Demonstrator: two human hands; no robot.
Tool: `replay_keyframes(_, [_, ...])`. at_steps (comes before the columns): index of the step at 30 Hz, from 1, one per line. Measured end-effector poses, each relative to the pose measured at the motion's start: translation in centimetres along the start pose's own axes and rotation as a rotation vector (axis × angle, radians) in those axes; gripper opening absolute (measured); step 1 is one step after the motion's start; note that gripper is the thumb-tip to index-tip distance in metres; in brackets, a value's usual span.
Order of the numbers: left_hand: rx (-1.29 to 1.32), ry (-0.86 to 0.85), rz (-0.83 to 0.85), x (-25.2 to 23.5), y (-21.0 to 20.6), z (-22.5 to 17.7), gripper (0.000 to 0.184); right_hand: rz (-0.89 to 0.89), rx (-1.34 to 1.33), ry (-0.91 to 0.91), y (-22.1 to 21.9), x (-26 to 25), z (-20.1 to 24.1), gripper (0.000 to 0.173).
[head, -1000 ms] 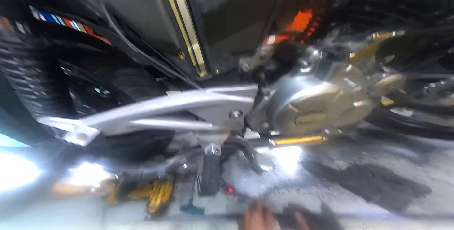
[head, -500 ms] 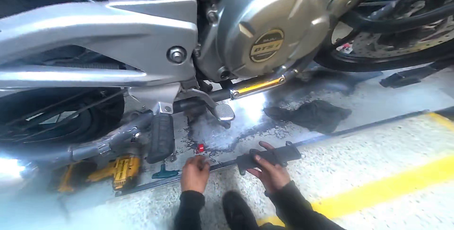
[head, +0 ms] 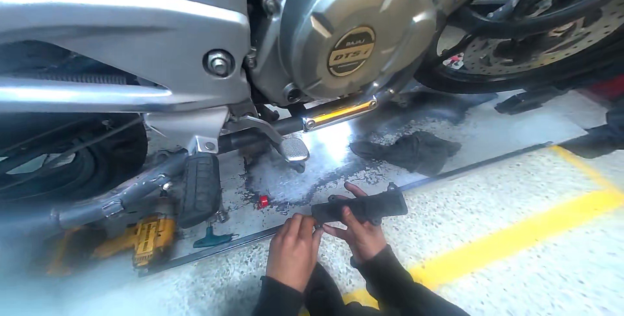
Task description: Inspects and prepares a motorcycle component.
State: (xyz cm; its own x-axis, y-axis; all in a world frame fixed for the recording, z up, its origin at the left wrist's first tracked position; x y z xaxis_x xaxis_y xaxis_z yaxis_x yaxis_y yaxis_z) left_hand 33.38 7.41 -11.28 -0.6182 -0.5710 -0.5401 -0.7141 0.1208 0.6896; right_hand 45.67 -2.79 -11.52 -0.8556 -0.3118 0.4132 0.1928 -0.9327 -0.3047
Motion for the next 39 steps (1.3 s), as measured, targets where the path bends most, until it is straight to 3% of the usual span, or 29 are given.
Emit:
replay_keyframes(7, [-0.147,0.014,-0.008,1.1,-1.5,-0.7,0.028,0.043,0.033,0.087,-0.2,0.4,0.0,0.049])
replay_keyframes(9, [-0.077,0.226,0.068,1.0,-1.6,-1.2,0.035,0.045,0.058,0.119,-0.2,0.6,-0.1,0.049])
replay_keyframes(11, [0.045,0.524,0.255,0.6,-1.3,-1.4,0.047,0.055,0.09,0.164,-0.1,0.7,-0.3,0.049])
replay_keyframes(12, [0.042,0.567,0.296,0.5,-1.2,-1.5,0.049,0.056,0.101,0.182,0.0,0.8,-0.3,0.049])
replay_keyframes(16, [-0.171,0.188,0.049,1.4,-1.9,-2.0,0.031,0.063,0.121,0.264,0.3,0.3,-0.2,0.048])
replay_keyframes(19, [-0.168,0.105,0.02,1.6,-2.5,-1.6,0.025,0.066,0.115,0.253,0.4,0.1,-0.2,0.048])
replay_keyframes(20, [-0.117,0.177,0.077,1.6,-2.5,-1.5,0.028,0.073,0.117,0.246,0.4,0.2,-0.3,0.049])
replay_keyframes(22, [0.104,0.504,0.267,1.2,-2.1,-1.5,0.041,0.096,0.115,0.249,0.4,0.2,-0.4,0.048])
replay_keyframes(24, [0.259,0.751,0.324,1.2,-2.4,-1.2,0.05,0.101,0.125,0.274,0.5,0.2,-0.4,0.047])
replay_keyframes(25, [0.225,0.748,0.332,1.2,-2.3,-1.3,0.049,0.099,0.123,0.284,0.5,0.2,-0.5,0.047])
replay_keyframes(30, [-0.028,0.313,0.219,1.6,-3.0,-1.8,0.037,0.084,0.142,0.308,1.0,-0.1,-0.3,0.047])
replay_keyframes(32, [0.036,0.301,0.208,1.6,-3.2,-1.5,0.036,0.09,0.145,0.319,1.1,-0.2,-0.2,0.047])
replay_keyframes(35, [0.405,0.702,0.297,1.4,-3.3,-1.1,0.038,0.145,0.134,0.415,1.0,-0.4,-0.3,0.043])
replay_keyframes(39, [1.173,1.634,0.153,1.5,-4.4,-2.9,0.045,0.278,0.224,0.672,0.8,-0.6,-1.0,0.033])
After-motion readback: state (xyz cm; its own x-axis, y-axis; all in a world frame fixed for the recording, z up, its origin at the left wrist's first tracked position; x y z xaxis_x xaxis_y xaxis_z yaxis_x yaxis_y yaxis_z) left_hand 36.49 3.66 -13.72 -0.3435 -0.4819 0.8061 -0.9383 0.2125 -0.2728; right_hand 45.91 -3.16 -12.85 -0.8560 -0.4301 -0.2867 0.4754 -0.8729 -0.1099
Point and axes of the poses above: each hand's wrist, its own x-axis away from the middle knuckle, its own y-axis out of the back of the hand, z = x × y, the point moved 3 cm from there along -x, towards the middle knuckle, and after that the axes turned 15 degrees about -z, right-handed, at the moved point
